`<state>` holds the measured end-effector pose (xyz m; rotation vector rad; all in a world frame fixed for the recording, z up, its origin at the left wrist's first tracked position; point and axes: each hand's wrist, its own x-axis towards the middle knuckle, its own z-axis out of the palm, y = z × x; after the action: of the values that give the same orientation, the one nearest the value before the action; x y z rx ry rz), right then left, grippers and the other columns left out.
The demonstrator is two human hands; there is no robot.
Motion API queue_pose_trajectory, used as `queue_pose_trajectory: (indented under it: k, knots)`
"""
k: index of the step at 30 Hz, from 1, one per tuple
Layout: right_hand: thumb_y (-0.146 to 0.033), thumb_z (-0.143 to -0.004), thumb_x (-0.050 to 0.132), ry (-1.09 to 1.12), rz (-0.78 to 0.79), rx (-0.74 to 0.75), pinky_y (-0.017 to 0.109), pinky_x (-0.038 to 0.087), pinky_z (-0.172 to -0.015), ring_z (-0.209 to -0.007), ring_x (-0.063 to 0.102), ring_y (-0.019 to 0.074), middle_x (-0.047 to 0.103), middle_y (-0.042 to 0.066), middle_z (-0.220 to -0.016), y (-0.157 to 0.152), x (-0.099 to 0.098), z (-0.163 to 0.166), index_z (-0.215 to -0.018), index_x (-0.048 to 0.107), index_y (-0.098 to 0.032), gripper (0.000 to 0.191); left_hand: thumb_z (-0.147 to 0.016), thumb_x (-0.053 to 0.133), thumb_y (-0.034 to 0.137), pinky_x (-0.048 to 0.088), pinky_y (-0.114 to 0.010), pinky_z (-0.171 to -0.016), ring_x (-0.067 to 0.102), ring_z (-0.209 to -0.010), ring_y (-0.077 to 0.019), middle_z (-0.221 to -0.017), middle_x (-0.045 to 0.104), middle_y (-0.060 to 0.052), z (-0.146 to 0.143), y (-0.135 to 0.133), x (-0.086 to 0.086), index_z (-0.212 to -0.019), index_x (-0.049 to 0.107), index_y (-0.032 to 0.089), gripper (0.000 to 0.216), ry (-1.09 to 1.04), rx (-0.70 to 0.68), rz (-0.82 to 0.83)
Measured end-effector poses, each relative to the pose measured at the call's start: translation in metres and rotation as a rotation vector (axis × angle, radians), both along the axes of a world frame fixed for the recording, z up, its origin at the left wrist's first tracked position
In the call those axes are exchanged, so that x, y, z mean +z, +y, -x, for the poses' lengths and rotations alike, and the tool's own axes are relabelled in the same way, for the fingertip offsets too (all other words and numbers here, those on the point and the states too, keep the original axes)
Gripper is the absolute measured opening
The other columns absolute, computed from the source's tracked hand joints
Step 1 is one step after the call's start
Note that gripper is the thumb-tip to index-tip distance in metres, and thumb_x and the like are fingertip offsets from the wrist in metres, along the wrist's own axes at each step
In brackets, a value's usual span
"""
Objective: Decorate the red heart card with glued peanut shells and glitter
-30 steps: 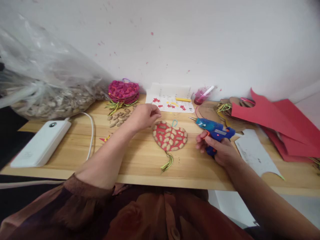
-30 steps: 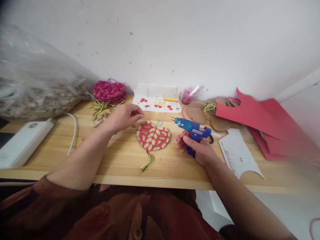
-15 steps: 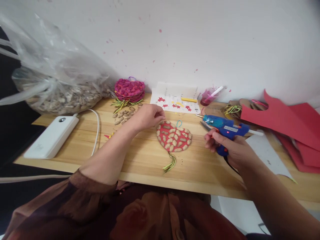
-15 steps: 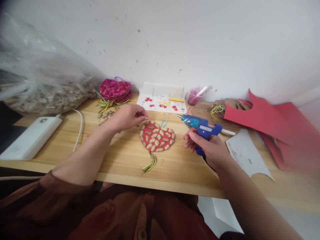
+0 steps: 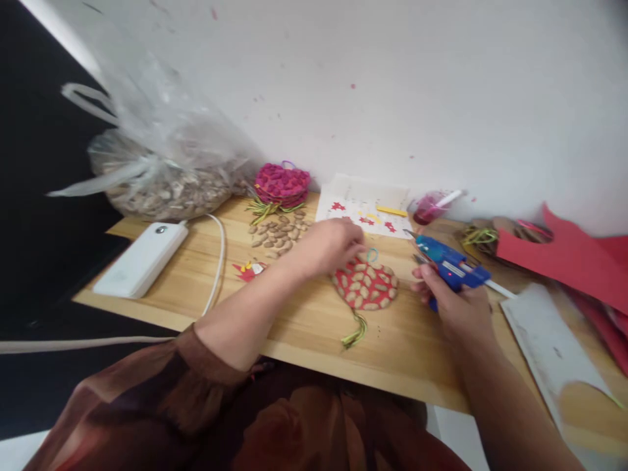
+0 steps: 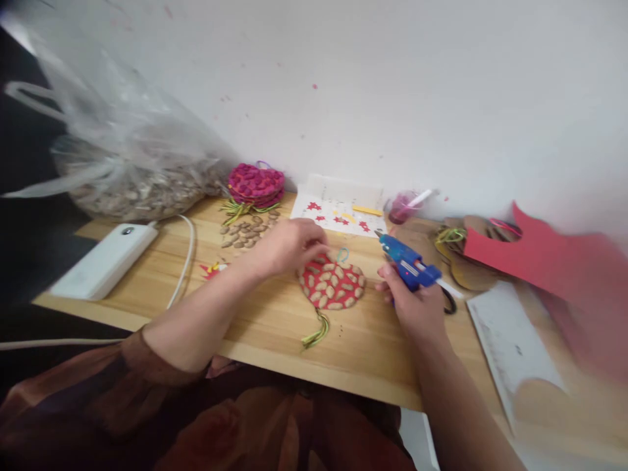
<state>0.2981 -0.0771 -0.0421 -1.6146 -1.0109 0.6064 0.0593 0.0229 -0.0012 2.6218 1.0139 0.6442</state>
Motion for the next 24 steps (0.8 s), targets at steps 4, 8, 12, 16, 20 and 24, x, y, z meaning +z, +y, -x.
queue_pose_trajectory:
  k: [4, 8, 12, 16, 20, 24]
  knots:
    - [-0.047, -0.078, 0.078, -0.073, 0.077, 0.058, 0.03, 0.05, -0.051, -0.054, 0.063, 0.0165, 0.071, 0.002, -0.069, 0.001, -0.001, 0.002, -0.08, 0.072, -0.022, 0.026, -0.104, 0.049, 0.042, 0.048, -0.03, -0.077, 0.067, -0.086, -0.0173, -0.095, 0.075, -0.006, -0.022, -0.028, -0.004, -0.098, 0.074, 0.019, 0.035, -0.058, -0.399, -0.181]
    - [-0.051, -0.076, 0.078, -0.116, 0.124, 0.067, 0.032, 0.053, -0.055, -0.054, 0.064, 0.0167, 0.072, 0.001, -0.068, 0.002, 0.003, 0.003, -0.081, 0.074, -0.022, 0.029, -0.104, 0.048, 0.042, 0.05, -0.031, -0.079, 0.068, -0.088, -0.0181, -0.093, 0.075, -0.004, -0.034, -0.044, -0.011, -0.093, 0.074, 0.019, 0.037, 0.005, -0.502, -0.266]
    - [-0.059, -0.073, 0.078, -0.045, 0.171, 0.032, 0.033, 0.055, -0.057, -0.057, 0.066, 0.0173, 0.073, 0.0, -0.07, 0.003, 0.002, 0.003, -0.083, 0.073, -0.023, 0.038, -0.103, 0.049, 0.047, 0.051, -0.032, -0.081, 0.07, -0.088, -0.019, -0.088, 0.075, -0.004, -0.036, -0.045, -0.015, -0.088, 0.073, 0.019, 0.04, -0.003, -0.5, -0.267]
    - [-0.056, -0.075, 0.078, -0.094, 0.183, 0.038, 0.034, 0.055, -0.06, -0.058, 0.066, 0.0174, 0.074, 0.001, -0.072, 0.003, 0.001, 0.001, -0.084, 0.074, -0.023, 0.035, -0.103, 0.047, 0.048, 0.051, -0.032, -0.077, 0.071, -0.087, -0.0195, -0.09, 0.076, -0.003, -0.038, -0.042, -0.016, -0.093, 0.074, 0.02, 0.041, 0.013, -0.468, -0.219]
    - [-0.051, -0.081, 0.076, -0.102, 0.154, 0.08, 0.033, 0.056, -0.059, -0.059, 0.067, 0.0182, 0.074, 0.002, -0.072, 0.002, 0.0, -0.002, -0.085, 0.074, -0.024, 0.027, -0.104, 0.049, 0.043, 0.052, -0.033, -0.079, 0.07, -0.085, -0.0186, -0.092, 0.077, -0.003, -0.043, -0.044, -0.019, -0.092, 0.074, 0.021, 0.035, -0.012, -0.488, -0.242]
    - [-0.049, -0.081, 0.076, -0.125, 0.142, 0.074, 0.031, 0.055, -0.054, -0.055, 0.065, 0.0181, 0.073, 0.003, -0.07, 0.003, -0.004, -0.004, -0.083, 0.073, -0.023, 0.027, -0.105, 0.047, 0.036, 0.051, -0.032, -0.079, 0.07, -0.087, -0.018, -0.089, 0.076, -0.006, -0.033, -0.048, -0.028, -0.092, 0.075, 0.02, 0.035, -0.051, -0.582, -0.436]
